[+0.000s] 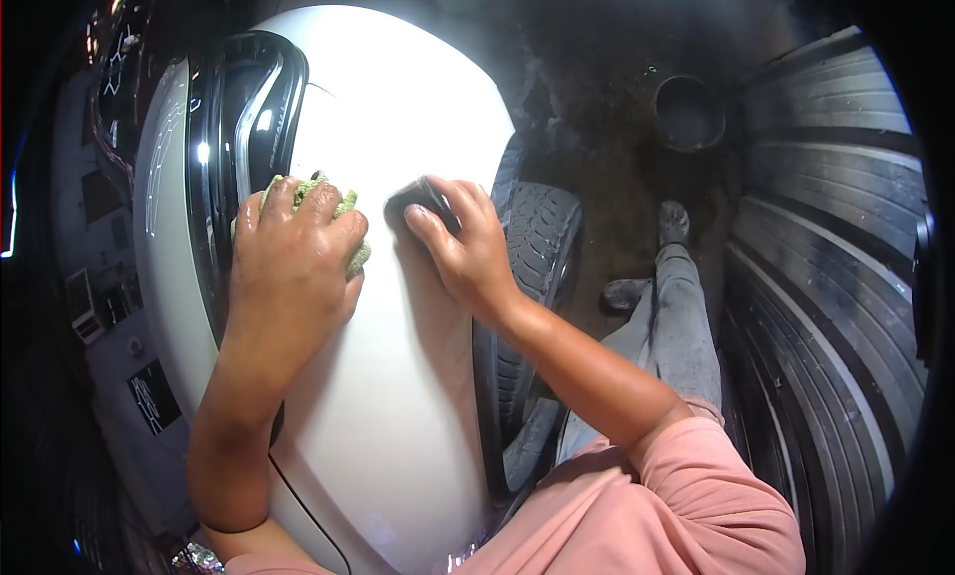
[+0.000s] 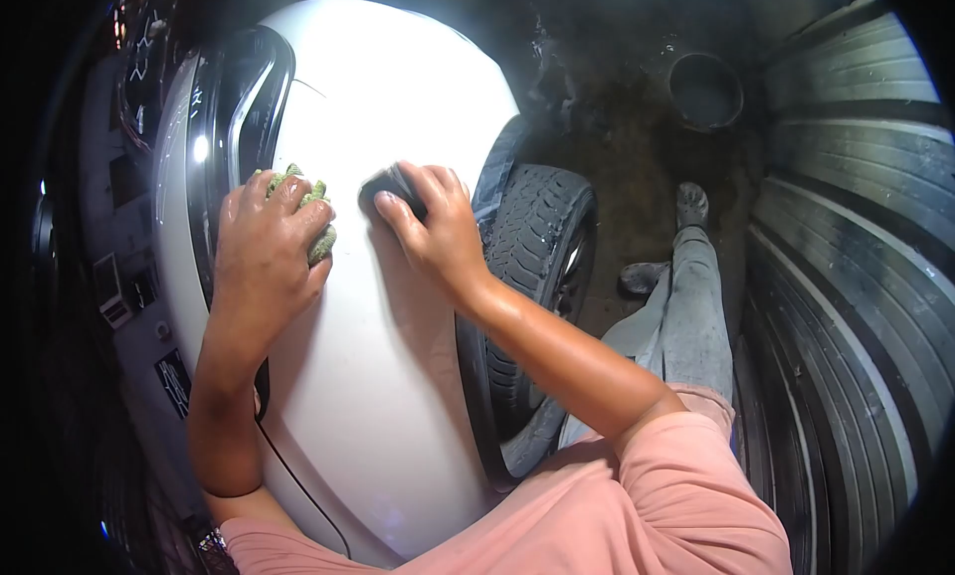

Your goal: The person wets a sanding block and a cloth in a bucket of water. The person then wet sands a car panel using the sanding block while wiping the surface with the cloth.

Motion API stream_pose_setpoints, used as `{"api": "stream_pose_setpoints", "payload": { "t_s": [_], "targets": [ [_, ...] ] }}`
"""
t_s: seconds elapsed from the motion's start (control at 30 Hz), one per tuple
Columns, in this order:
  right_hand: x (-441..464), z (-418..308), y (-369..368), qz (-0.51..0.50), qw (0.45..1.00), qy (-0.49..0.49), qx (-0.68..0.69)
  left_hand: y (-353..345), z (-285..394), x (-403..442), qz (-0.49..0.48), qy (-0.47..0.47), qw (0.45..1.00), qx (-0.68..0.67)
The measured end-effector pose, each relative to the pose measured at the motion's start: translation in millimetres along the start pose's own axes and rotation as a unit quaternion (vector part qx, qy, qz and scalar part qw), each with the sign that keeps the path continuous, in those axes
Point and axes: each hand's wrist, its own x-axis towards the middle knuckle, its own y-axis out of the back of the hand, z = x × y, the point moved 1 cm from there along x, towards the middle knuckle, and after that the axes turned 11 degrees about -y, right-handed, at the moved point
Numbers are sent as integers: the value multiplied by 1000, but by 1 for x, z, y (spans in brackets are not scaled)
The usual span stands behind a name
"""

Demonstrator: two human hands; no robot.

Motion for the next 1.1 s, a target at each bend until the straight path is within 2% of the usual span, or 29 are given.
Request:
{"api": "stream_pose_setpoints", "payload": {
  "t_s": [0.03, 0.1, 0.23, 0.43, 0.63, 0.83, 0.97, 1.03, 1.1],
  "targets": [
    [-18, -1, 4, -10, 999, -32, 24, 0, 0, 0, 1, 0, 1000, 1],
    [-16, 2, 4, -10, 999, -30, 22, 1, 1, -1, -1, 3, 1000, -3],
    [59, -9, -15, 43, 998, -16, 39, 1, 0, 0, -11, 7, 1000, -11],
    [-2, 3, -6, 24, 996, -69, 43, 0, -1, 1, -7, 2, 999, -31],
    [70, -19, -28, 56, 996, -48, 46, -2, 0, 0, -5, -2, 1000, -28],
    [-15, -4, -8, 29, 994, -101, 44, -2, -2, 0, -4, -2, 1000, -26],
    [59, -19, -26, 54, 997, -44, 45, 1, 0, -1, -2, -2, 1000, -21],
    [66, -19, -29, 57, 997, -32, 37, 0, -1, -2, -6, -1, 1000, -27],
    [32, -12, -21, 47, 997, -50, 39, 0, -2, -1, 7, -2, 1000, -21]
  ]
}}
